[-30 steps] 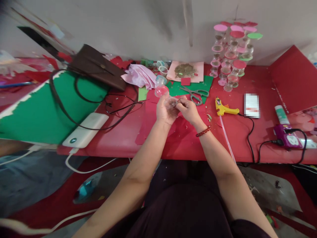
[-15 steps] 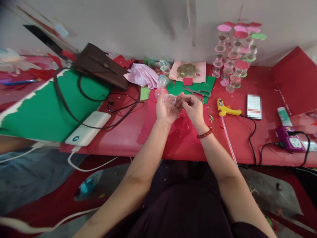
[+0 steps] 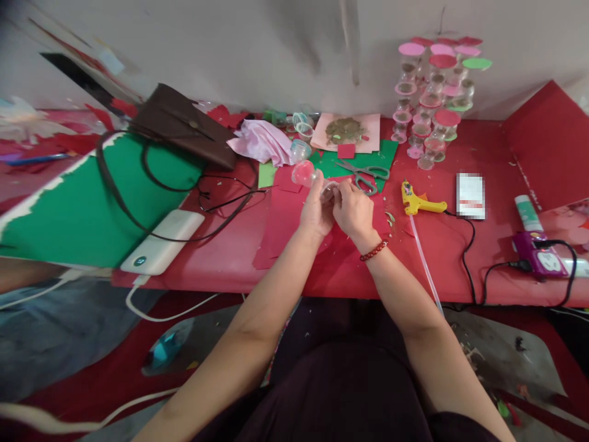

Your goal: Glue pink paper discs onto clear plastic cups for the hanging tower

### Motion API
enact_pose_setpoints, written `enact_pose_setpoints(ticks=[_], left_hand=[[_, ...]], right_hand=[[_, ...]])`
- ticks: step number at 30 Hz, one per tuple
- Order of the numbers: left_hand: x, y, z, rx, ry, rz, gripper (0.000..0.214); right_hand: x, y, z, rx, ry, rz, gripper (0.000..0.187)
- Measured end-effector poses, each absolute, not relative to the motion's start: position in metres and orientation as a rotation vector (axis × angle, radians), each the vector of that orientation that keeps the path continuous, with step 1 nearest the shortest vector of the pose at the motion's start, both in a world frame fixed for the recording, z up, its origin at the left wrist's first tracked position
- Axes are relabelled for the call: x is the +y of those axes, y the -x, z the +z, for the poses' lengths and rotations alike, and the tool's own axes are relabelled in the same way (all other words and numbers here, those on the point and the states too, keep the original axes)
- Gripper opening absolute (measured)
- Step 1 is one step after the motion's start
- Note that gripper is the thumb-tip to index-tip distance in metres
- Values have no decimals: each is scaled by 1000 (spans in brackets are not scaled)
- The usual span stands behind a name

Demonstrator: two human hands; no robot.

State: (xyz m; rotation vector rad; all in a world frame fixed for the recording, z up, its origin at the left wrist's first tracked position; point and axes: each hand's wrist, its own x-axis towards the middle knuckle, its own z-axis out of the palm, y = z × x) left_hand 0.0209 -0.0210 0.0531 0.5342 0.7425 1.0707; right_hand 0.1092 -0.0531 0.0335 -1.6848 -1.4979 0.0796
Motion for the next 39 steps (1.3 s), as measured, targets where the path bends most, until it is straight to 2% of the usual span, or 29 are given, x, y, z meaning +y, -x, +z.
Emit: enact_pose_setpoints(ticks=[7, 13, 18, 23, 29, 39], left_hand=[[-14, -14, 58, 732, -498, 1014, 56], [-14, -7, 64, 621, -480, 976, 64], [-11, -1, 64, 589, -422, 979, 62], [-11, -2, 64, 602, -426, 961, 62], [-12, -3, 60, 592, -461, 934, 63], [-16, -7, 61, 562, -471, 969, 53]], right_hand=[[-50, -111, 43, -1260, 1477, 348, 22], [-50, -119, 46, -1078, 1539, 371, 40], [-52, -120, 45, -1151, 1540, 282, 11], [-54, -115, 44, -1270, 1543, 308, 17], [-54, -109, 45, -1324, 1400, 332, 15], [-59, -106, 49, -1322, 1547, 300, 16]])
